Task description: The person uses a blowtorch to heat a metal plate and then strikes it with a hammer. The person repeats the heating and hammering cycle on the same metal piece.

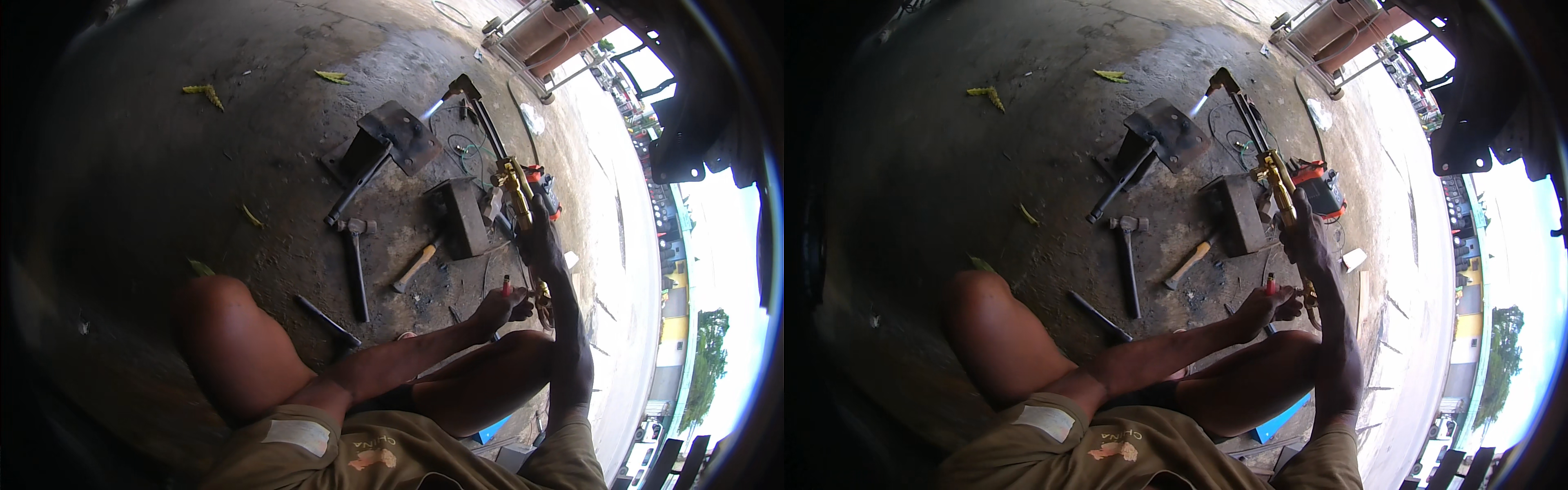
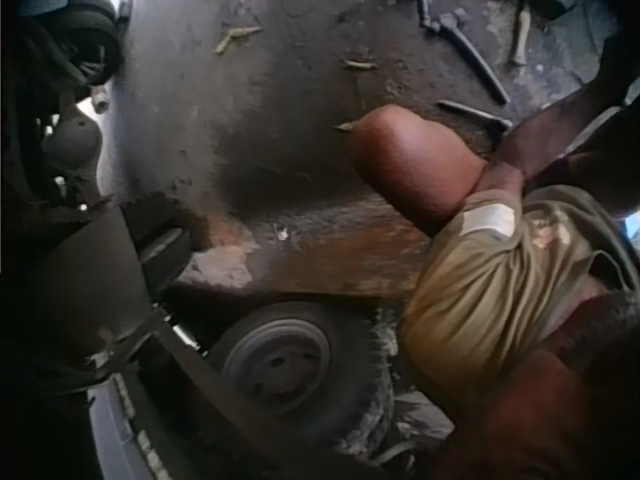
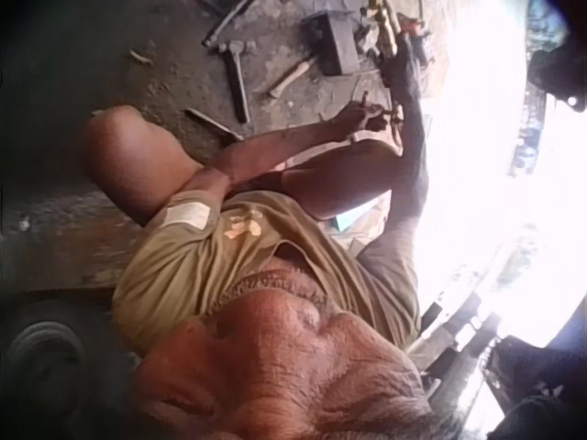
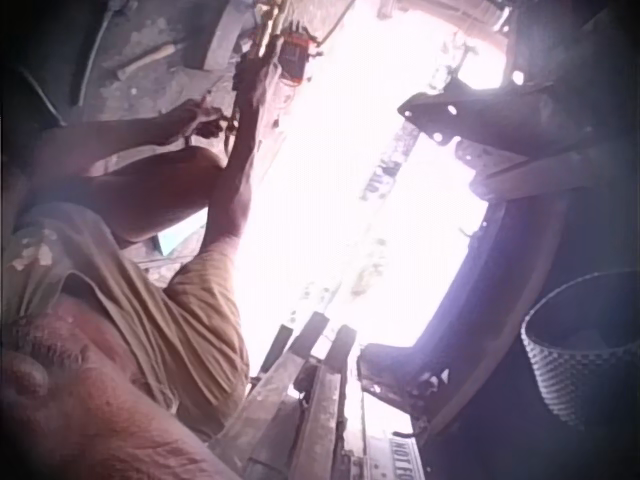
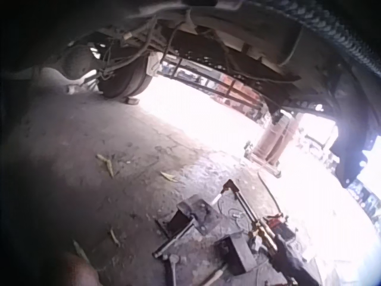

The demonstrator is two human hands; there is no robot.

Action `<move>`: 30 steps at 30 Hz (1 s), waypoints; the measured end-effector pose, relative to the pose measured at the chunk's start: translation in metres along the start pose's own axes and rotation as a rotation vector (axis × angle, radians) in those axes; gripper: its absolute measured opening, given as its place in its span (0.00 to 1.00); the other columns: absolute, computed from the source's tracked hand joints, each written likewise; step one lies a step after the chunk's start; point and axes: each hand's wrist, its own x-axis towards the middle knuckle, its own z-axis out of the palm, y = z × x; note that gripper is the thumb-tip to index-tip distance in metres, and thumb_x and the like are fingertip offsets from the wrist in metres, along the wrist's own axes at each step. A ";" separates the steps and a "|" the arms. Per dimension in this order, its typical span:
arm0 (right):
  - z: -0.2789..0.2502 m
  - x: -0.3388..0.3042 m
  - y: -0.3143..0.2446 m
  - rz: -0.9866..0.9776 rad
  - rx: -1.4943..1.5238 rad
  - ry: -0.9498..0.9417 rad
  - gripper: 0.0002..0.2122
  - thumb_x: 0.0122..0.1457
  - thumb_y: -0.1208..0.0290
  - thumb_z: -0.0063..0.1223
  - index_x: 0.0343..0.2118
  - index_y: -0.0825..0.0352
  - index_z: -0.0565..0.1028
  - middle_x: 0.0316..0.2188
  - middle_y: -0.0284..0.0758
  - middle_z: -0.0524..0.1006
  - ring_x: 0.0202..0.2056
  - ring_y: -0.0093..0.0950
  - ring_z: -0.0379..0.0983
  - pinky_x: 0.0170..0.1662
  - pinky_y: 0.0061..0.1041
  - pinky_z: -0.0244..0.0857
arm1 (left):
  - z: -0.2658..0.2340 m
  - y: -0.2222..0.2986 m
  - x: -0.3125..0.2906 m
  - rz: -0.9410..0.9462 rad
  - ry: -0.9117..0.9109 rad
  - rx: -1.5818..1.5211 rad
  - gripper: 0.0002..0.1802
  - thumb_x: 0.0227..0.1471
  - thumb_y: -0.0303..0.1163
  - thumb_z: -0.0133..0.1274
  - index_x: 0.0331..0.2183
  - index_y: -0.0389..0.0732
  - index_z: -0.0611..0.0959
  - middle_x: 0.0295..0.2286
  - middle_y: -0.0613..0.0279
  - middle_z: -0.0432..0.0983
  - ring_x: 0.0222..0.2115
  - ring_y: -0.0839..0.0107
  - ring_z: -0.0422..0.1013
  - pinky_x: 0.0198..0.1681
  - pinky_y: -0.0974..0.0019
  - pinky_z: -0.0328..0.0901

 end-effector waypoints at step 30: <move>0.007 0.006 0.018 0.219 0.021 -0.133 0.39 0.56 0.25 0.35 0.18 0.65 0.71 0.11 0.28 0.65 0.12 0.20 0.63 0.16 0.23 0.55 | 0.000 -0.017 0.009 -0.138 -0.115 -0.118 0.22 0.66 0.43 0.45 0.51 0.37 0.76 0.38 0.56 0.78 0.38 0.67 0.75 0.46 0.64 0.70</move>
